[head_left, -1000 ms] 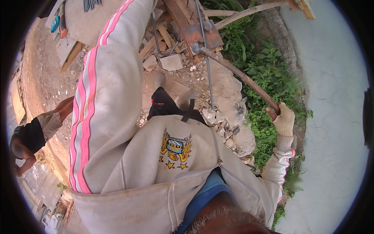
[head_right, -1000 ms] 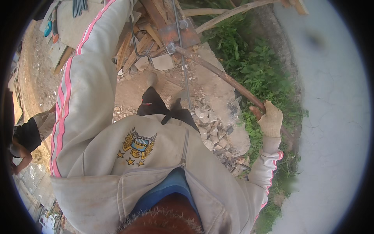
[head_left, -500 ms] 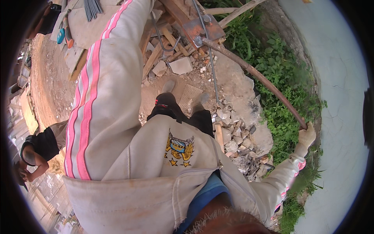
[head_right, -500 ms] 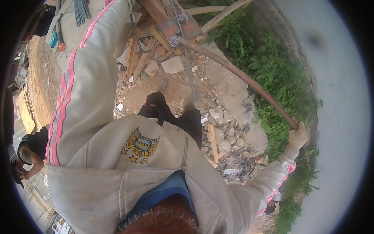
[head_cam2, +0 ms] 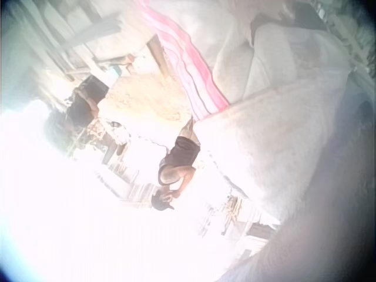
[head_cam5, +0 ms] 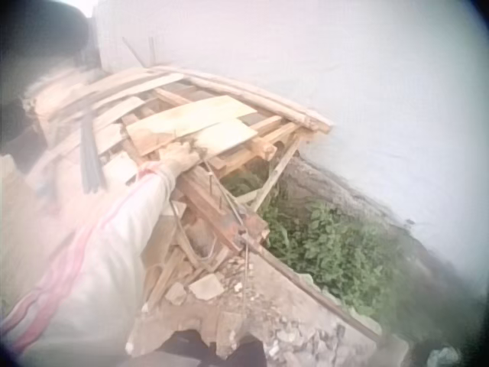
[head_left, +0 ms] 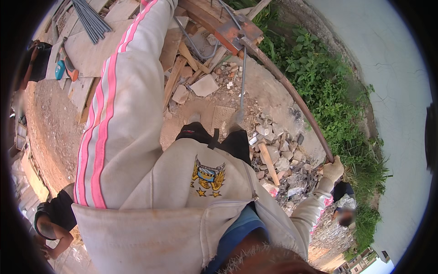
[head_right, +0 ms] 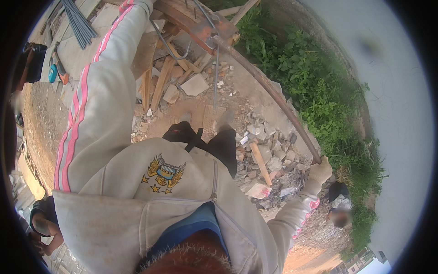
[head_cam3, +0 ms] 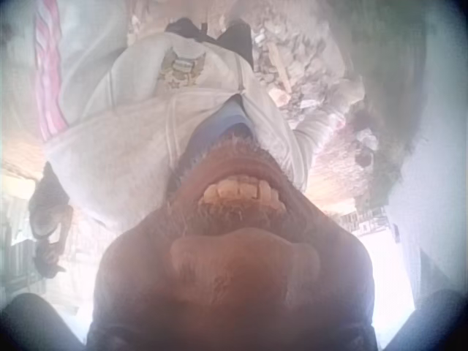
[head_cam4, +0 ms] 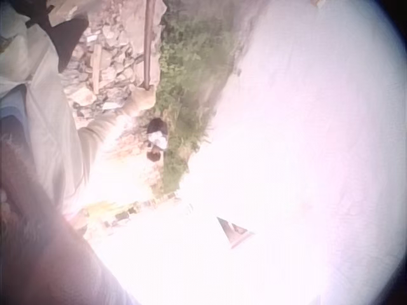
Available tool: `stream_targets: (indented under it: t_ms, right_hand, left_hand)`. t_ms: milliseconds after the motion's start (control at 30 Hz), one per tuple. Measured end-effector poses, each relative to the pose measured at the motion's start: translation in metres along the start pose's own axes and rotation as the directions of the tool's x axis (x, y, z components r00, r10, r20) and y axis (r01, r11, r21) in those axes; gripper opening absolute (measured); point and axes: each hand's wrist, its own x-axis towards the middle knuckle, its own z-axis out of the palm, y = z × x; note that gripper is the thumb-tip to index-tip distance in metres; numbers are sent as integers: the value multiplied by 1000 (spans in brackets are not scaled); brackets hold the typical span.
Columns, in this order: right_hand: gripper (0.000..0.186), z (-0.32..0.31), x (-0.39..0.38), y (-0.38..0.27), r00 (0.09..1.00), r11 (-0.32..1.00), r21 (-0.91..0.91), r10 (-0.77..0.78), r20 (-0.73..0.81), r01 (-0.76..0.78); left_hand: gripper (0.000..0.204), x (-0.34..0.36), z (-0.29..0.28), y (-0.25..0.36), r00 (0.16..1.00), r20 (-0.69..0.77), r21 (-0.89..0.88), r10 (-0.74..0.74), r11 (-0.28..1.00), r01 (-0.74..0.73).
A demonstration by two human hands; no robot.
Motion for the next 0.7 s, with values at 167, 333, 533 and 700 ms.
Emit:
stream_targets:
  t_ms: [167,333,533,700]
  right_hand:
    - [15,-3,-76,-30,998,998,-26,64,13,-64]
    - [19,-18,-142,-69,986,978,-131,168,20,-164]
    - [13,-50,-233,-152,923,914,-153,383,28,-375]
    - [23,-60,-298,-210,869,865,-101,495,13,-492]
  left_hand:
    - [81,-2,-4,-7,998,12,-17,69,997,-69]
    - [79,-4,0,-15,992,-61,-29,111,993,-113]
    - [83,3,3,-25,985,35,-4,167,986,-167]
    - [84,-5,4,-35,982,22,-60,186,981,-184]
